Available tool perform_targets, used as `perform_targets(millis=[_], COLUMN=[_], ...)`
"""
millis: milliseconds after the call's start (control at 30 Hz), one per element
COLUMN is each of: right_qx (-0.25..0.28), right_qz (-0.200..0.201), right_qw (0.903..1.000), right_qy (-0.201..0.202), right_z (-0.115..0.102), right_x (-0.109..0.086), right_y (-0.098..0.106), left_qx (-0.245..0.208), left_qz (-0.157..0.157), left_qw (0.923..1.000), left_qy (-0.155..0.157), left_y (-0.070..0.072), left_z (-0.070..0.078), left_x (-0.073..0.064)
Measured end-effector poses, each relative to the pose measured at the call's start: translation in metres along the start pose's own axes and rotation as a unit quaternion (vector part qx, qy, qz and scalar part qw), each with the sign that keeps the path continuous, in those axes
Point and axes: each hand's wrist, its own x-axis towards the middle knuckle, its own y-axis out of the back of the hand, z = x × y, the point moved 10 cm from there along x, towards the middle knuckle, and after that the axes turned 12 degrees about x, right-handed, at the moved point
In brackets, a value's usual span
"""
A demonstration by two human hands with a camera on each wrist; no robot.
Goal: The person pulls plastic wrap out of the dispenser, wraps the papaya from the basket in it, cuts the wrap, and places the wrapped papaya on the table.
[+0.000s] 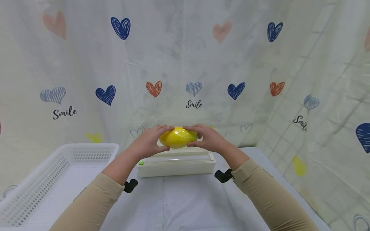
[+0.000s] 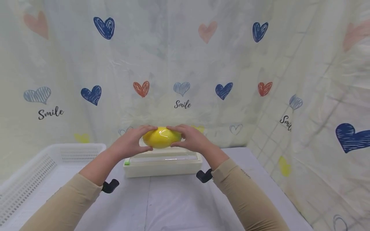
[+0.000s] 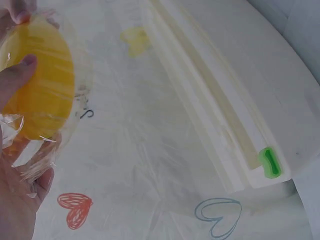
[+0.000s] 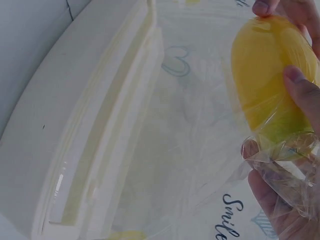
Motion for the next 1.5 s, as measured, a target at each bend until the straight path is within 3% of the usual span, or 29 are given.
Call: perform_targets(millis=[367,567,1200,1500], right_qx=[0.003,0.007,0.012,0.0], right_qz=[0.009,0.01,0.011,-0.011], right_qw=[0.9999,0.9999,0.9999,0.9999], right_qy=[0.01,0.007,0.003,-0.002], right_z=[-0.012,-0.019,-0.042,-0.045], right_x=[0.0,0.0,0.001,-0.012], right_y=[0.011,0.019,0.041,0.031], left_qx=[-0.023,-0.034,-0.037,-0.026], left_qz=[0.019,0.034,0.007,-0.002], left_qw=[0.9996,0.9987,0.9993,0.9996], left_qy=[-0.002,-0.019,0.005,-0.007], left_y=[0.015,0.028,0.057,0.056], left_z=[0.001,0.005,0.011,0.023], left_x=[0.003,0.003,0.004,-0.011])
